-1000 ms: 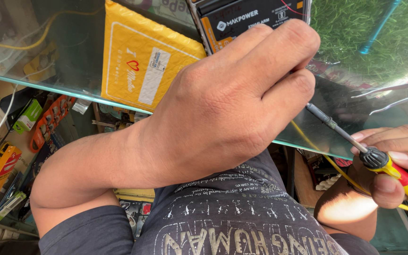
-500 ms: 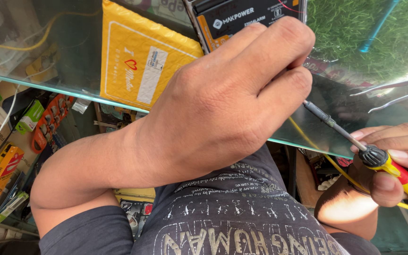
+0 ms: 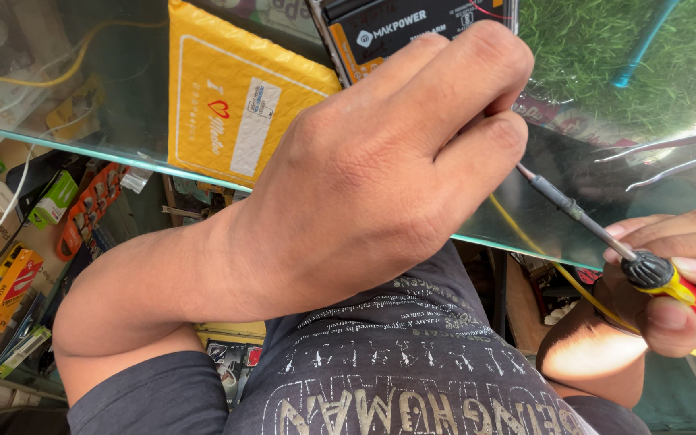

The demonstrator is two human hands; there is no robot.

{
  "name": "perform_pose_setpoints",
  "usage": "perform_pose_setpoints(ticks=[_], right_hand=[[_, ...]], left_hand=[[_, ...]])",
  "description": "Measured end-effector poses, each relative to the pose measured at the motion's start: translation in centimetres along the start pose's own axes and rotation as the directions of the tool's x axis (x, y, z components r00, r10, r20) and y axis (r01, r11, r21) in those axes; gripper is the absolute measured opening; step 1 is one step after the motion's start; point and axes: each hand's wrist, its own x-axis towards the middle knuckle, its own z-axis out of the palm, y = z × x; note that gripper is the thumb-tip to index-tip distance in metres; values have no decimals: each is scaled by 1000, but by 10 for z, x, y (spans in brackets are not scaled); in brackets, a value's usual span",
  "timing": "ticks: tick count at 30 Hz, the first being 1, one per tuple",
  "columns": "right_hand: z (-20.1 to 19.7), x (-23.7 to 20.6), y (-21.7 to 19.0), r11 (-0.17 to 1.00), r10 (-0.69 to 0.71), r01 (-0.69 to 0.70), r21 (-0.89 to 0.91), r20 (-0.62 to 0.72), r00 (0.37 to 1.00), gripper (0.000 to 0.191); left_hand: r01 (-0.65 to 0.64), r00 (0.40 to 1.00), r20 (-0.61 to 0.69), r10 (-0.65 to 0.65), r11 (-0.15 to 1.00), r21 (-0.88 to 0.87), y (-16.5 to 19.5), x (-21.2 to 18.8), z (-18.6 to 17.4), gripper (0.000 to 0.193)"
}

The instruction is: The person uses a soldering iron to apply heat and solder to a small connector on a disassembled smartphone. They repeatedly touch the tip to the joint while holding the phone steady with the other hand.

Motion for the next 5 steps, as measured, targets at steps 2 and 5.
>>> perform_pose_setpoints(ticks=[2, 5], right_hand=[[-2, -1, 0, 1000, -2, 2, 5, 22, 1000, 60], [2, -4, 3, 1000, -27, 27, 5, -22, 999, 61]], left_hand=[[1, 1000, 0, -1, 1000, 4, 0, 0, -1, 3], [0, 1000, 9, 0, 1000, 10, 0, 1, -2, 3]])
